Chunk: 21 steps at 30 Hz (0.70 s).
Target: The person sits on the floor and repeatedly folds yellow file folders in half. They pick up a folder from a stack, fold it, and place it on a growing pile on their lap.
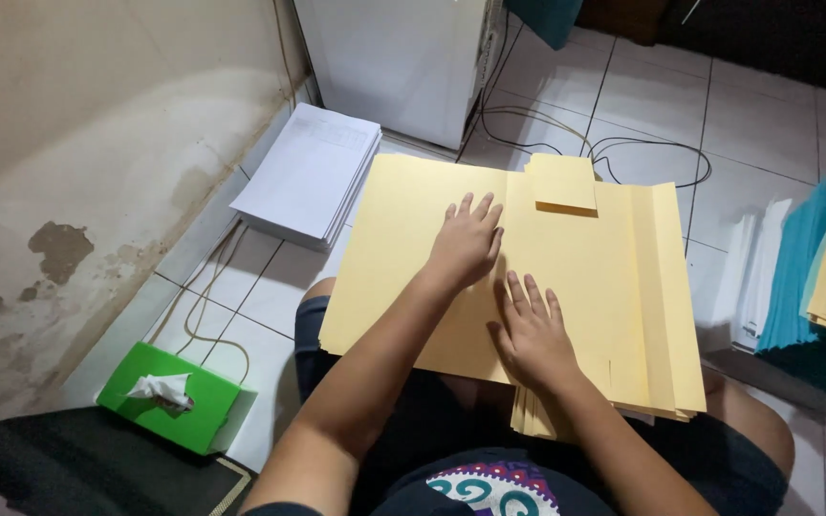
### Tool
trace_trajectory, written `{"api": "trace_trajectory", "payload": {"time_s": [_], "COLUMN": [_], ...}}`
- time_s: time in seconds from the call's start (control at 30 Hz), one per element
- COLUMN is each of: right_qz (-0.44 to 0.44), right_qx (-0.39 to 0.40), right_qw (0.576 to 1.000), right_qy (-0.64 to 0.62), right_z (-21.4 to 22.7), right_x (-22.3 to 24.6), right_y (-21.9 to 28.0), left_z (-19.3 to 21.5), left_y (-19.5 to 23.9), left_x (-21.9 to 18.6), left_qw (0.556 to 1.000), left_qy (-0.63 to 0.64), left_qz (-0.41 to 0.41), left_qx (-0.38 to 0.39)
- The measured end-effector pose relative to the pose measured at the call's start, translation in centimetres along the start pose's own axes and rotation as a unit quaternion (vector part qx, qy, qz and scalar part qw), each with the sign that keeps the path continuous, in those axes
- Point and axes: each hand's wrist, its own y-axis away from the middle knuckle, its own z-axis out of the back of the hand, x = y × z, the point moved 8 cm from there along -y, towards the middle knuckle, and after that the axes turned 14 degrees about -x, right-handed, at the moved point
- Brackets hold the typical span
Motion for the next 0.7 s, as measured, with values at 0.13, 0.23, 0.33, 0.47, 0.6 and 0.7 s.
{"api": "trace_trajectory", "payload": {"time_s": [0.13, 0.23, 0.33, 0.47, 0.6, 0.7], "right_qz": [-0.008, -0.003, 0.011, 0.003, -0.005, 0.017], "right_qx": [0.011, 0.015, -0.039, -0.094, -0.106, -0.136], "right_qw": [1.0, 1.0, 0.999, 0.995, 0.994, 0.991], "right_qy": [0.012, 0.002, 0.006, -0.015, -0.029, 0.002], "right_z": [-0.9, -2.0, -3.0, -4.5, -4.2, -5.0], "right_x": [-0.4, -1.5, -3.2, -5.7, -6.7, -6.5], "right_y": [-0.1, -1.4, -7.1, -15.4, -19.8, -18.3], "left_z": [-4.9, -3.9, -4.0, -5.6, -7.2, -4.9], "left_y": [0.8, 0.9, 0.3, 0.8, 0.6, 0.5], "left_x": [2.8, 1.8, 2.6, 3.4, 4.0, 3.2], "left_qw": [0.999, 0.997, 0.998, 0.997, 0.997, 0.997], "left_qy": [-0.036, -0.062, -0.039, -0.045, -0.052, -0.036], "left_qz": [0.026, 0.022, 0.047, 0.055, 0.051, 0.054], "left_qx": [-0.006, -0.028, 0.002, -0.002, -0.023, -0.041]}}
